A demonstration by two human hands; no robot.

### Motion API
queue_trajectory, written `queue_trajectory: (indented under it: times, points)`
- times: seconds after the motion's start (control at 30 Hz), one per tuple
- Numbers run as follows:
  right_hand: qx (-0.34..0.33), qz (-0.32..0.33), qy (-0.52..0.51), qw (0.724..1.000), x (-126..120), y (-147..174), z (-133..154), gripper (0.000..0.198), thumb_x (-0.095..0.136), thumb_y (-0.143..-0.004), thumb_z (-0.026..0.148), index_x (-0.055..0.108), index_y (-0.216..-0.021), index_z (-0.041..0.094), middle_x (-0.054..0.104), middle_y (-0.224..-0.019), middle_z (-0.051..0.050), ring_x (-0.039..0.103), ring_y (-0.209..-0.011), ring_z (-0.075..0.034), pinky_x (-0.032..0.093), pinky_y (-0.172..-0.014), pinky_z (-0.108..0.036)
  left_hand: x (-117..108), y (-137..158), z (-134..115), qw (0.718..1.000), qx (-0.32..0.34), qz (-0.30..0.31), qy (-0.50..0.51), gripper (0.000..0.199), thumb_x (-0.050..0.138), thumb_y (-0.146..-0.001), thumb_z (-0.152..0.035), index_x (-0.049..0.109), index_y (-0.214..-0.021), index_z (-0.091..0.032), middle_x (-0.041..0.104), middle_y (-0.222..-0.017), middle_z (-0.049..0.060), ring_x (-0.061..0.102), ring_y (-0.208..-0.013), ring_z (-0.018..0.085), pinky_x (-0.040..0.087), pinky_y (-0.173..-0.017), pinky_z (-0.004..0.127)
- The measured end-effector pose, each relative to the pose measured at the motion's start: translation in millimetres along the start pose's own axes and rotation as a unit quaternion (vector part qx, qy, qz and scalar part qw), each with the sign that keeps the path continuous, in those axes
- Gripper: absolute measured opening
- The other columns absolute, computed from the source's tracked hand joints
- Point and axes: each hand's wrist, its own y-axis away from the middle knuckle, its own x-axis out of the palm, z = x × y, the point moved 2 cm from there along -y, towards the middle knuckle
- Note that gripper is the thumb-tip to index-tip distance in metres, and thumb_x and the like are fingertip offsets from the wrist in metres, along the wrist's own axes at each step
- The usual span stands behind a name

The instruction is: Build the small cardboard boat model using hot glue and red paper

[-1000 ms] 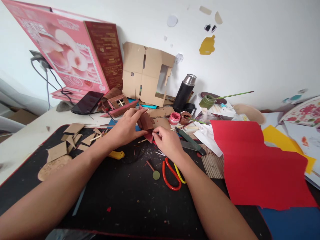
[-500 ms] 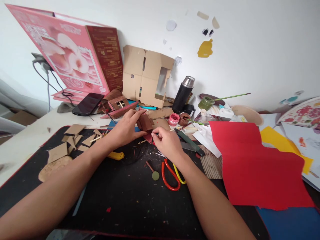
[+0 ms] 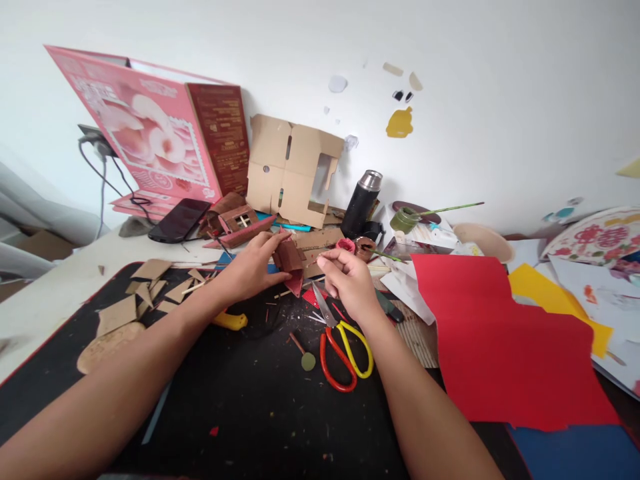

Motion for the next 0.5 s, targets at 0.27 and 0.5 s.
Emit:
queue_trajectory:
  times: [0.27,0.5]
  points:
    - [0.026,-0.025,-0.172,0.984,-1,1,13,0.039,0.091,-0.079,0.052,0.067,-0.090,0.022,0.037,-0.052,0.014,0.032,-0.041,-0.006,0.025,-0.042,-0.022,-3,1,-5,1.000,0.002,0.008,0.000,0.081,0.074,-0.094,-0.045,0.040,-0.166,-0.028,0.053,-0.160,0.016,0.052,-0.152,0.036,0.045,-0.126,0.056]
    - [0.033,-0.023,-0.155,0.987,1,1,7,0.038,0.090,-0.079,0.051,0.070,-0.091,0.021,0.038,-0.053,0.013,0.034,-0.041,-0.006,0.025,-0.042,-0.022,-4,1,-2,0.999,0.006,0.032,0.002,0.076,0.067,-0.098,-0.043,0.040,-0.167,-0.025,0.053,-0.170,0.016,0.053,-0.154,0.035,0.045,-0.126,0.056]
